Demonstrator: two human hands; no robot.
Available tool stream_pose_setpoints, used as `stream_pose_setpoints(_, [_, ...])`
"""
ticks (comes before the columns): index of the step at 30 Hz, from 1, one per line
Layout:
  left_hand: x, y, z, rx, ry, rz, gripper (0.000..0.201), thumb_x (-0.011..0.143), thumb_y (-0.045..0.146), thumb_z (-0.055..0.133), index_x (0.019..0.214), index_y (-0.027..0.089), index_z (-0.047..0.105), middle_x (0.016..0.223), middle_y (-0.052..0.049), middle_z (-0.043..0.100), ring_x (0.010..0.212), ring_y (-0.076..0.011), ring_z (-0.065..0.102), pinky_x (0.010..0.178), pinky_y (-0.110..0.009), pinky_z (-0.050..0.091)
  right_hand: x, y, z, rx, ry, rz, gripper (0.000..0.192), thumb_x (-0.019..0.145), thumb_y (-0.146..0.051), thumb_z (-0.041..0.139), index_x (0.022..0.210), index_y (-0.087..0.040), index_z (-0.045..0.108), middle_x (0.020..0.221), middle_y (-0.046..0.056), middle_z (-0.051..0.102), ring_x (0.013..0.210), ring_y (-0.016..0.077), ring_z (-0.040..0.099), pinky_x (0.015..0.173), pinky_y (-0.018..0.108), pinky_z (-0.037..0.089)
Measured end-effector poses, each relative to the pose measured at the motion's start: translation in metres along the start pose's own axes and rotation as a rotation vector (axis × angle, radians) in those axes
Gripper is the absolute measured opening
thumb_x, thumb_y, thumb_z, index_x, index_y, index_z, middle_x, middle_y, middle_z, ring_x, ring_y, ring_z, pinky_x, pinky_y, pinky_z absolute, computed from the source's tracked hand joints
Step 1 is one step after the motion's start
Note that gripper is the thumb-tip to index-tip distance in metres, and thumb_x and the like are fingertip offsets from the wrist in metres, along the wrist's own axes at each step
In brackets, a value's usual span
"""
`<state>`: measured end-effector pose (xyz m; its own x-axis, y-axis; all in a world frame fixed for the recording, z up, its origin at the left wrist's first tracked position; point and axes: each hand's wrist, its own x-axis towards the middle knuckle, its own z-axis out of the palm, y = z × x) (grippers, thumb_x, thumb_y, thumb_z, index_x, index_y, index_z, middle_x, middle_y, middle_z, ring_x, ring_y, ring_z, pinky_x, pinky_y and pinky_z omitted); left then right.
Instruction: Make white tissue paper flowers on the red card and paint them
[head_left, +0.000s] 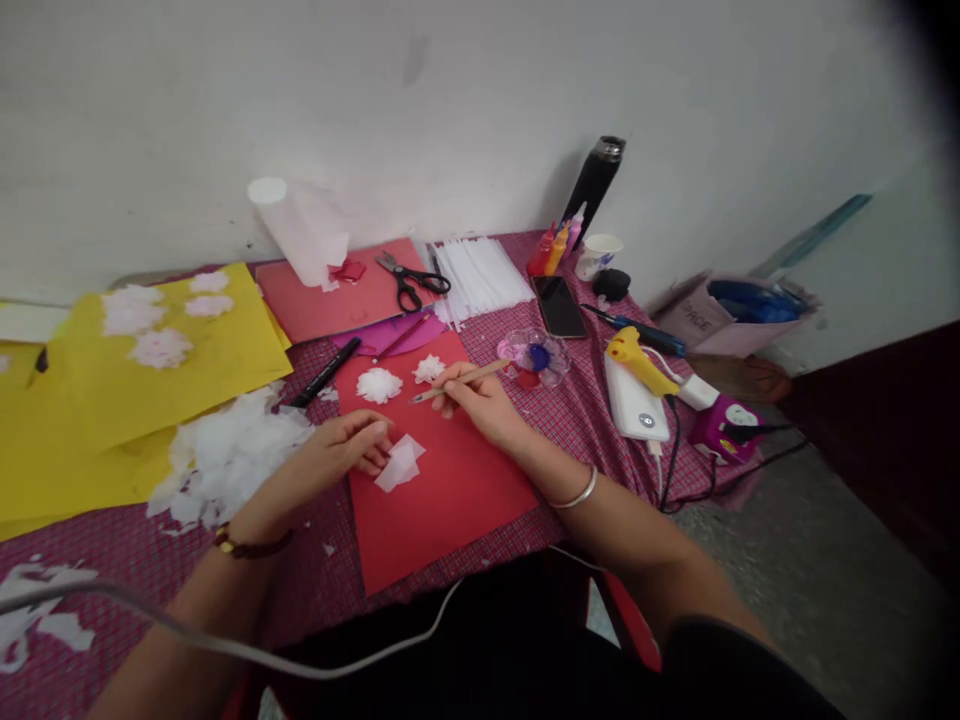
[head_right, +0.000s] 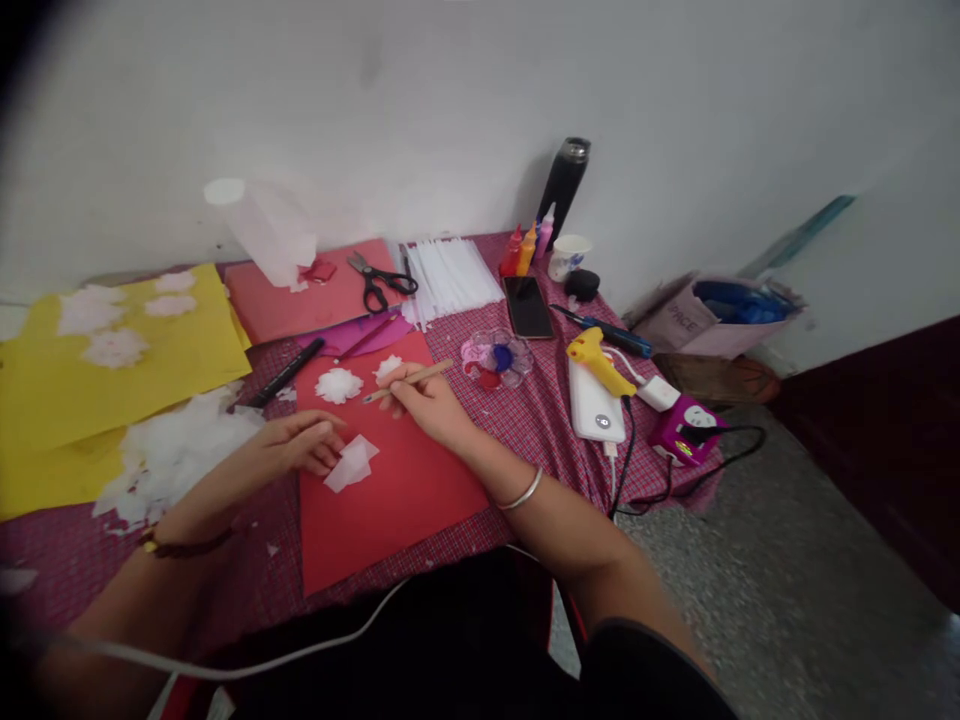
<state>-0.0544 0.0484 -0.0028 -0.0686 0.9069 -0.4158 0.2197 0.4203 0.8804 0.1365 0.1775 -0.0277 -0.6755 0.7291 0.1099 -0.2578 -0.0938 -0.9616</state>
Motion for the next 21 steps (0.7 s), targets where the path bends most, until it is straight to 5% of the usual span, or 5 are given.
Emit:
stream_pose_setpoints(4, [-0.013,-0.011,0.002,0.163,0.020,0.136,0.029,0.074,0.038,0.068,0.099,0.022,0.064,0.080,-0.001,0.068,0.072,-0.0189,0.064,0.067,-0.031,0.051,-0.004,-0.002,0.003,-0.031,-0.018,0.007,0.020,0.084,-0.038,0.062,0.087,-0.018,0.061,0.068,0.000,0.066,0.055,0.0095,0.057,0.054,0.023,0.047])
stream_pose_setpoints(11, [-0.025,-0.022,0.016,0.642,0.218,0.174,0.013,0.072,0.032,0.064,0.069,0.022,0.057,0.065,0.001,0.059,0.058,-0.0171,0.051,0.056,-0.028,0.033,-0.008,-0.003,0.008,-0.073,-0.068,0.014,0.020,0.084,-0.039,0.061,0.087,-0.019,0.061,0.068,0.000,0.065,0.055,0.0101,0.057,0.054,0.024,0.047])
stream_pose_setpoints(21, [-0.023,-0.011,0.003,0.226,0.182,0.181,0.016,0.072,0.034,0.061,0.063,0.022,0.056,0.059,0.003,0.057,0.057,-0.0149,0.050,0.055,-0.026,0.038,-0.012,-0.006,0.011,-0.074,-0.056,-0.008,0.021,0.084,-0.041,0.062,0.086,-0.020,0.062,0.069,0.000,0.065,0.055,0.0110,0.057,0.055,0.026,0.046])
